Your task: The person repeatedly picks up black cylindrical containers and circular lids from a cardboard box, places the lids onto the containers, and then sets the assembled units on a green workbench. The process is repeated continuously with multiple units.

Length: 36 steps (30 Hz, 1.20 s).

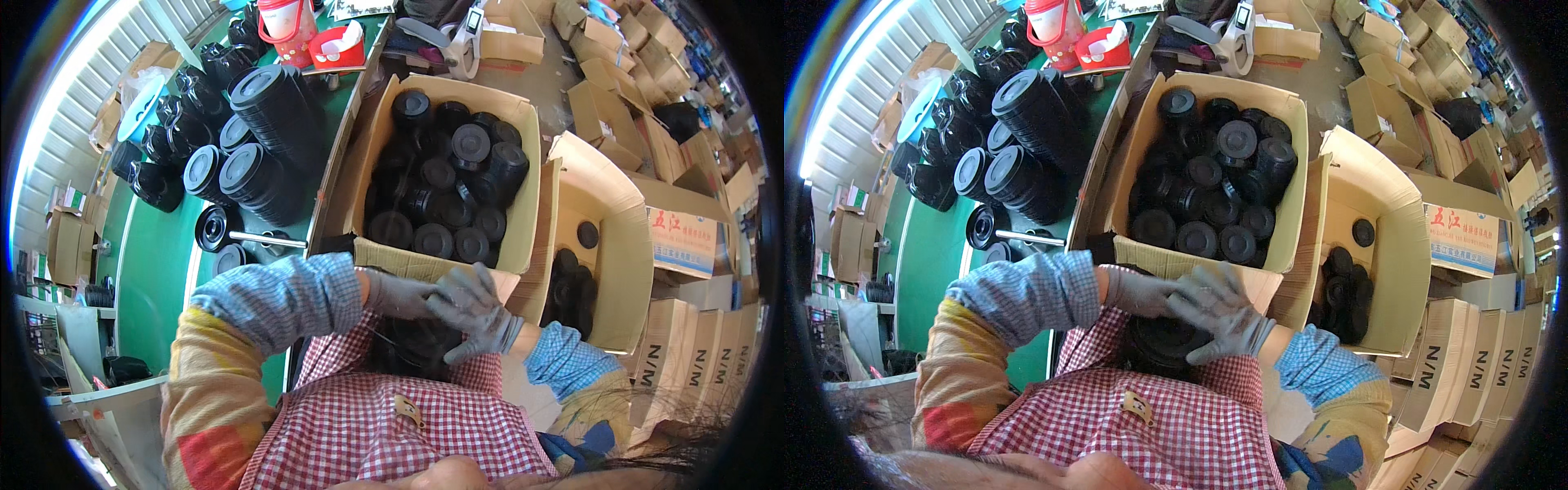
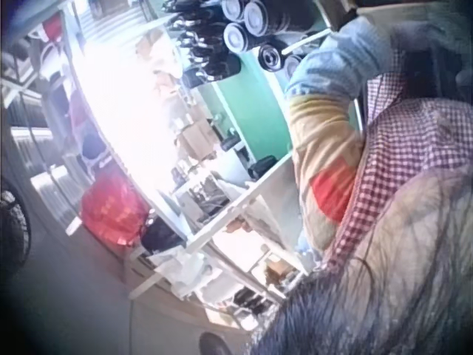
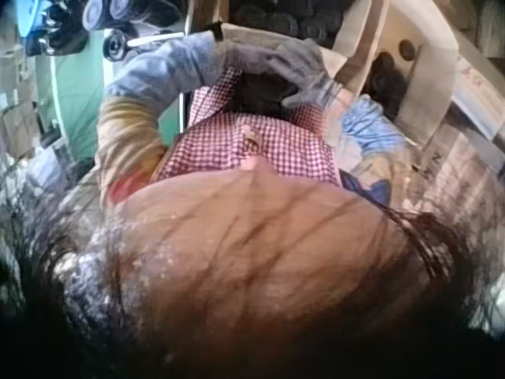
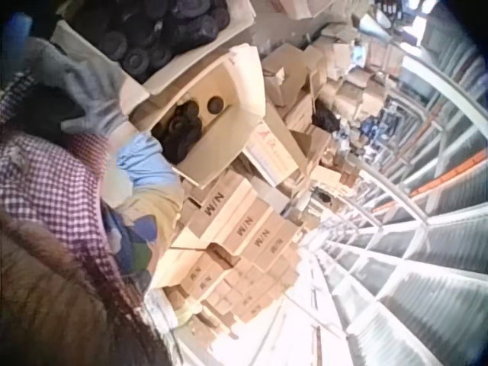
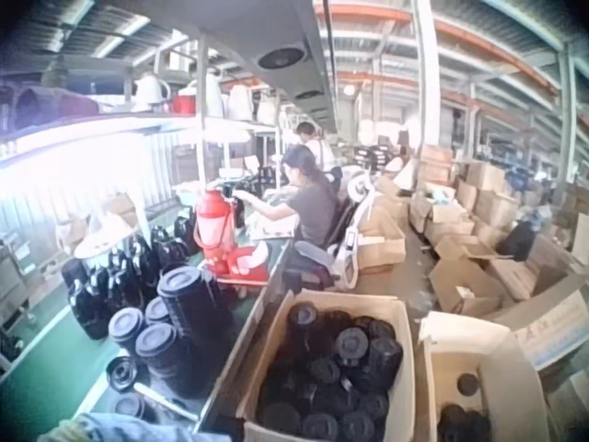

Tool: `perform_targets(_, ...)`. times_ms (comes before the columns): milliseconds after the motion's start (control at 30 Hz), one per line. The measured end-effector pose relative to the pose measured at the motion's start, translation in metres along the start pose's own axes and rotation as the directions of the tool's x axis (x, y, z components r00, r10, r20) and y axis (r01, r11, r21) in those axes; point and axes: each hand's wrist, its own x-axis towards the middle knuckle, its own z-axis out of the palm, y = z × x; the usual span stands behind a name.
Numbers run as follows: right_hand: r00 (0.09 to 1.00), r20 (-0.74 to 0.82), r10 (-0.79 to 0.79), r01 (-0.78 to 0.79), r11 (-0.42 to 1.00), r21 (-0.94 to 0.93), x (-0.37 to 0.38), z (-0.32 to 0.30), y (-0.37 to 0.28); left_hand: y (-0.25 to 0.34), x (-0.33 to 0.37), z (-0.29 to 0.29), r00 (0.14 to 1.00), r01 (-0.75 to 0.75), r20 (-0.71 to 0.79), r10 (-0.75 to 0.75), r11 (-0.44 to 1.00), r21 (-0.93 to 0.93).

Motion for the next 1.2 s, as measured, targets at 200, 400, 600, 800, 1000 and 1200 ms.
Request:
perform_targets(200,0.99,0.004,-0.138,0.137,0.982,-0.132,0.042,0.028,-0.049,0.025,0.051,-0.022,0.897,0.411,0.112,-0.428,0.9,0.146)
perform_targets(400,0.954,0.301,0.01,-0.023,0.999,0.04,0.001,-0.011,0.022,-0.001,-0.002,0.007,0.907,-0.251,-0.122,0.403,0.749,0.613)
perform_targets(600,0.995,0.035,-0.098,0.099,0.995,-0.018,0.033,0.031,-0.047,0.011,0.053,0.003,0.884,0.441,0.152,-0.442,0.897,0.044)
perform_targets(800,0.956,-0.013,-0.294,0.293,0.945,0.143,-0.007,0.071,0.041,-0.017,0.002,0.006,0.994,0.092,-0.038,-0.1,0.98,-0.175)
perform_targets(1000,0.991,0.054,-0.124,0.127,0.99,-0.063,0.035,0.043,-0.036,-0.006,0.031,0.005,0.904,0.423,0.176,-0.389,0.871,-0.249)
perform_targets(1200,0.93,-0.207,-0.303,0.319,0.947,0.046,0.021,0.029,0.002,-0.038,0.018,0.005,0.992,0.124,0.009,-0.125,0.991,0.053)
